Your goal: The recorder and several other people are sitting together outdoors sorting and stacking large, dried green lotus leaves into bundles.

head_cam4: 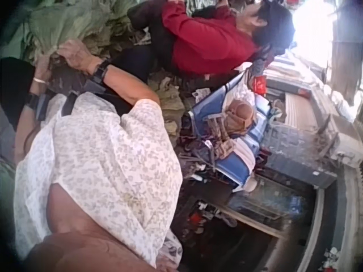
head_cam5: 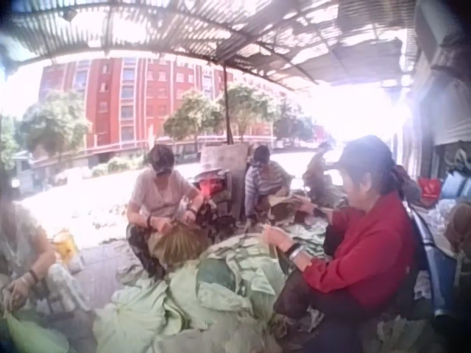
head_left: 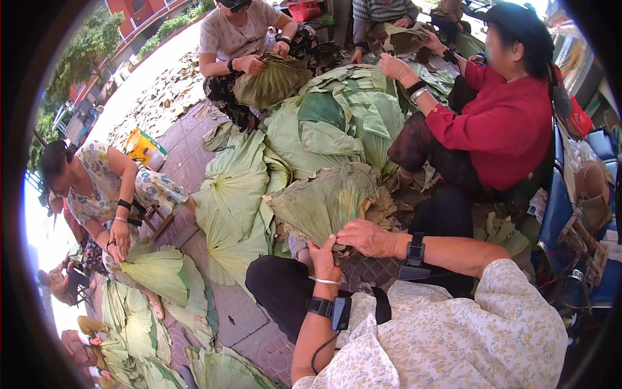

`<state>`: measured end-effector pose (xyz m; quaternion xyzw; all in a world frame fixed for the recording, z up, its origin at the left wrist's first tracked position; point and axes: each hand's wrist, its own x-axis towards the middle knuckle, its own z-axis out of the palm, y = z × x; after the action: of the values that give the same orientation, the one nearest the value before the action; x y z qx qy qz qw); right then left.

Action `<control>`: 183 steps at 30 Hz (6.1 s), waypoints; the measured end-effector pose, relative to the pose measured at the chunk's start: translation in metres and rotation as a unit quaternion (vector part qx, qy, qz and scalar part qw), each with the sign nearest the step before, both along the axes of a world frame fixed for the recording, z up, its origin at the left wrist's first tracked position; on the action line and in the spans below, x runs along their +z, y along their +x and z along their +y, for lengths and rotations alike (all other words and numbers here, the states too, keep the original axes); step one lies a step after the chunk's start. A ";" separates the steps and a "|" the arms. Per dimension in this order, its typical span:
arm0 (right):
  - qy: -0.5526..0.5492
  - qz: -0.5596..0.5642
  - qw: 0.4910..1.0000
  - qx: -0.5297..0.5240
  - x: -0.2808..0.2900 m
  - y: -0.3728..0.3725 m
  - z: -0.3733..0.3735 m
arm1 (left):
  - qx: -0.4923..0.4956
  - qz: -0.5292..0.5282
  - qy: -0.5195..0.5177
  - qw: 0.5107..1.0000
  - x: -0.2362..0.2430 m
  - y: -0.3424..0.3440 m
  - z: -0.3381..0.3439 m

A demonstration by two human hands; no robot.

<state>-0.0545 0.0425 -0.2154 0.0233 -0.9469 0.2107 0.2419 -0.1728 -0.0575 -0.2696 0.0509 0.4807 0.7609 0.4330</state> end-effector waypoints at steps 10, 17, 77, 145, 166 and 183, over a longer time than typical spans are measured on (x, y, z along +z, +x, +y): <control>0.058 -0.018 0.984 -0.165 -0.036 0.035 0.058 | 0.017 -0.016 -0.013 1.000 0.000 -0.001 -0.004; -0.004 -0.086 0.986 -0.140 -0.026 0.047 0.043 | 0.062 -0.099 -0.019 0.993 0.006 -0.007 -0.006; -0.564 -0.282 0.722 -0.285 -0.309 -0.200 0.125 | 0.399 -0.128 0.037 0.907 0.058 -0.165 -0.026; 0.088 -0.522 0.848 0.032 -0.268 -0.053 0.053 | 0.273 -0.131 0.012 0.953 0.064 -0.151 -0.009; -0.635 0.032 0.732 -0.245 -0.096 0.025 0.117 | 0.221 -0.031 0.055 0.973 0.057 -0.147 -0.022; -0.391 -0.110 0.837 -0.368 -0.028 0.047 0.084 | 0.186 0.087 0.072 0.976 0.077 -0.118 -0.031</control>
<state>-0.0075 0.1266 -0.2430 -0.4467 -0.7450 0.4597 0.1846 -0.2907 -0.0889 -0.1922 0.0580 0.4612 0.8535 0.2357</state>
